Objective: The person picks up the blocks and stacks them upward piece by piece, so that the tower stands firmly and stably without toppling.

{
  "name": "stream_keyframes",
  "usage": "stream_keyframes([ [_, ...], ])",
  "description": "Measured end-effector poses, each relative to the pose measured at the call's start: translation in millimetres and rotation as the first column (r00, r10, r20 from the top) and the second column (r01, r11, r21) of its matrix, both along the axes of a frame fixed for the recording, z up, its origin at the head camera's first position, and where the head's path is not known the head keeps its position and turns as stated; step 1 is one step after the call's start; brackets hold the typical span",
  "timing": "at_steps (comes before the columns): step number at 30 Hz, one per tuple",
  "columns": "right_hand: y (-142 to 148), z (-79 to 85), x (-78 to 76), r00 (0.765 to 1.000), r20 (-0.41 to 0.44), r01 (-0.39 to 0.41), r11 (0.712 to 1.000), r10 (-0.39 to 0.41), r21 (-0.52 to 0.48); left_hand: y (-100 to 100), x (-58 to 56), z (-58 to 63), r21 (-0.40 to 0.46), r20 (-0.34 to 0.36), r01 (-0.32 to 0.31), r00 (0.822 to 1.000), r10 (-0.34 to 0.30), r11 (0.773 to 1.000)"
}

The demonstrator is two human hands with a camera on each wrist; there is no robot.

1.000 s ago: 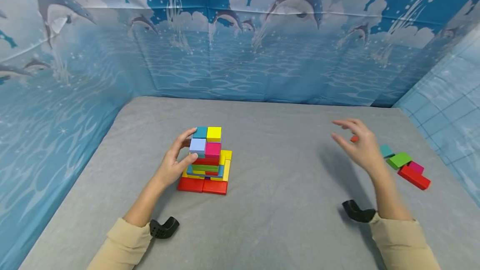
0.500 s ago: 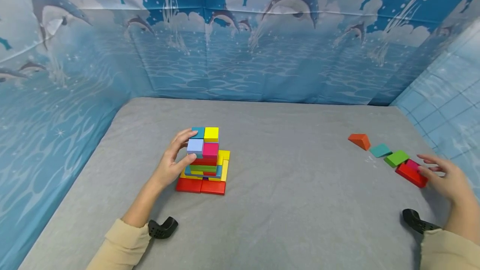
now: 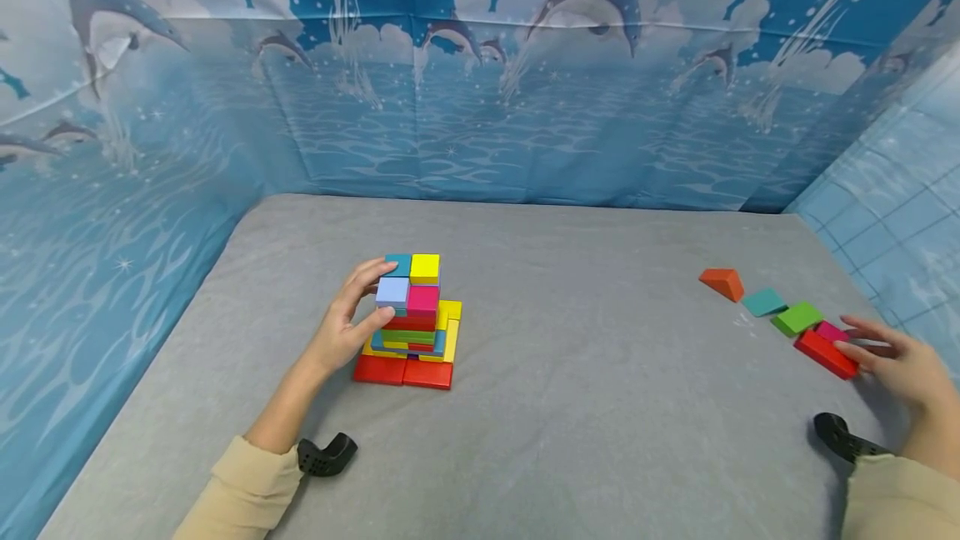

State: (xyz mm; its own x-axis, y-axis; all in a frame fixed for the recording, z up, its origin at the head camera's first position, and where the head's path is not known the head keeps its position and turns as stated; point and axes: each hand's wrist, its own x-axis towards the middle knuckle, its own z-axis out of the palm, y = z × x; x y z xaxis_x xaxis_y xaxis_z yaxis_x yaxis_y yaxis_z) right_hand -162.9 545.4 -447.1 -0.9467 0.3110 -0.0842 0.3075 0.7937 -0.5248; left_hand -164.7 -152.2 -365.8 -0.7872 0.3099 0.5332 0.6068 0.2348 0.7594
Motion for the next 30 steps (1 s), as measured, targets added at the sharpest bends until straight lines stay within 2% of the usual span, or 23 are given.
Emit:
stream_keyframes([
  [1, 0.7, -0.2, -0.4, 1.0, 0.01, 0.003, 1.0, -0.003, -0.001, 1.4, 2.6, 4.5, -0.001, 0.009, -0.001, 1.0, 0.001, 1.0],
  [3, 1.6, 0.3, -0.9, 0.999, 0.034, 0.009, 1.0, -0.009, -0.005, 1.8, 3.3, 5.9, -0.003, 0.02, -0.005, 1.0, 0.005, 1.0],
  [9, 1.6, 4.5, -2.2, 0.995, 0.097, 0.016, 1.0, -0.014, -0.025, 1.0, 2.2, 4.9, -0.007, 0.019, -0.007, 1.0, 0.007, 1.0],
  [14, -2.8, 6.6, -2.3, 0.992, 0.124, 0.01, 0.999, -0.006, -0.031, -5.7, -8.5, -13.7, -0.003, 0.024, -0.008, 1.0, 0.008, 1.0],
  [16, -5.3, 6.3, -2.3, 0.994, 0.108, 0.004, 0.999, 0.001, -0.037, -8.8, -13.2, -21.9, -0.003, 0.036, -0.008, 0.999, 0.008, 1.0],
  [23, -9.4, 2.8, -0.5, 0.999, 0.035, -0.01, 0.998, 0.012, -0.063, -11.6, -16.1, -24.8, -0.012, 0.029, 0.0, 1.0, 0.0, 1.0],
  [28, -11.9, 1.8, 1.5, 0.999, -0.007, 0.037, 0.997, -0.038, -0.071, -11.0, -16.8, -24.7, -0.009, 0.03, 0.009, 1.0, -0.009, 1.0],
  [30, -12.6, 1.6, 1.9, 0.996, -0.018, 0.086, 0.993, -0.087, -0.083, -10.5, -17.1, -24.7, -0.007, 0.03, 0.011, 1.0, -0.01, 1.0],
])
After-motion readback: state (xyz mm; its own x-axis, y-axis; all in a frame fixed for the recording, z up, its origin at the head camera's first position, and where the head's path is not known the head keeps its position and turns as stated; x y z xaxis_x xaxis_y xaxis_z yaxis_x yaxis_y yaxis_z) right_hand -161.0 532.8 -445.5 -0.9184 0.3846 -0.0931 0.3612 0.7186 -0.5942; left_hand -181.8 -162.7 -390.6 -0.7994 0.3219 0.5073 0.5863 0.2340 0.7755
